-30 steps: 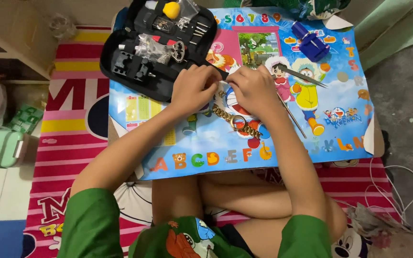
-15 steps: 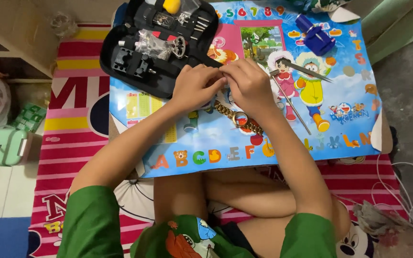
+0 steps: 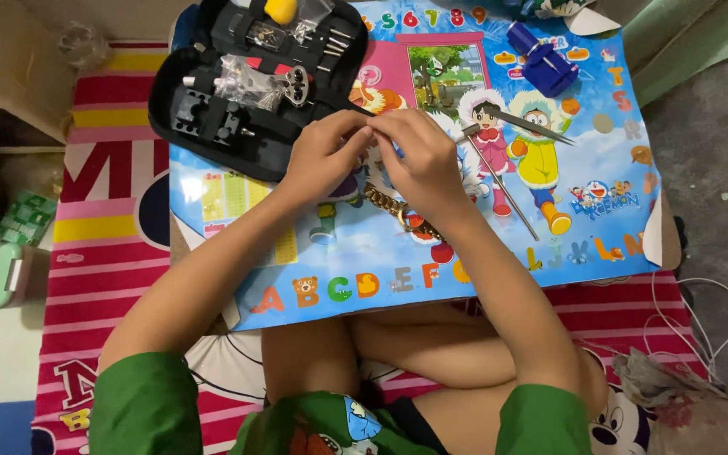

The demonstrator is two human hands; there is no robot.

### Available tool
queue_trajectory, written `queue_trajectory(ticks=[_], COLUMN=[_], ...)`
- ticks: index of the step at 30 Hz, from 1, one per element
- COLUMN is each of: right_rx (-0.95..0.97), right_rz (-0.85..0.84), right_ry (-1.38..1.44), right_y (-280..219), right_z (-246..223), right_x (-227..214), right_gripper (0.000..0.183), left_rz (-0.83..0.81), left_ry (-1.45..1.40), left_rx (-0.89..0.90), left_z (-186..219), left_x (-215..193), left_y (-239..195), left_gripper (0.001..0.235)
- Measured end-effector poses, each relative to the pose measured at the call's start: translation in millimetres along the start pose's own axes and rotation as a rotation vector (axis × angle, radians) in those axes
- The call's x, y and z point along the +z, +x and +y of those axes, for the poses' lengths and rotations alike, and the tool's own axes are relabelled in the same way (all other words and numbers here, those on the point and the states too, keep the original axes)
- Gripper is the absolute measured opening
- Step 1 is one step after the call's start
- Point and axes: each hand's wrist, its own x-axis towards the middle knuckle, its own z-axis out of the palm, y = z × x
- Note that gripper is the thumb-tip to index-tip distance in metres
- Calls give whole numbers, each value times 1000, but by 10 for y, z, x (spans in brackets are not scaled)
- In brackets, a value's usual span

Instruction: The person is repairing a gold wristwatch by removing and reattaching the watch band links. They use a small tool to push out the pins and then reinsert them to secure the band.

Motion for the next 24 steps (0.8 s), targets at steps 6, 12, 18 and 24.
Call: queue_trajectory(ticks=[6,12,18,24], right_rx=[72,116,133,258], right_rz=[13,86,119,78], right_ry=[2,-10,-33,115], right_y=[-41,-32,-43,-54], right_z=[40,9,-12,3], right_x=[6,74,108,80], right_gripper=[25,30,29,27], left_rz=[67,178,215,213], left_ry=[159,306,351,334], left_rx=[71,237,288,272], left_z=[131,210,234,198], left_x=[4,47,66,60], left_y=[-7,-2,11,-2], left_gripper=[20,11,8,7])
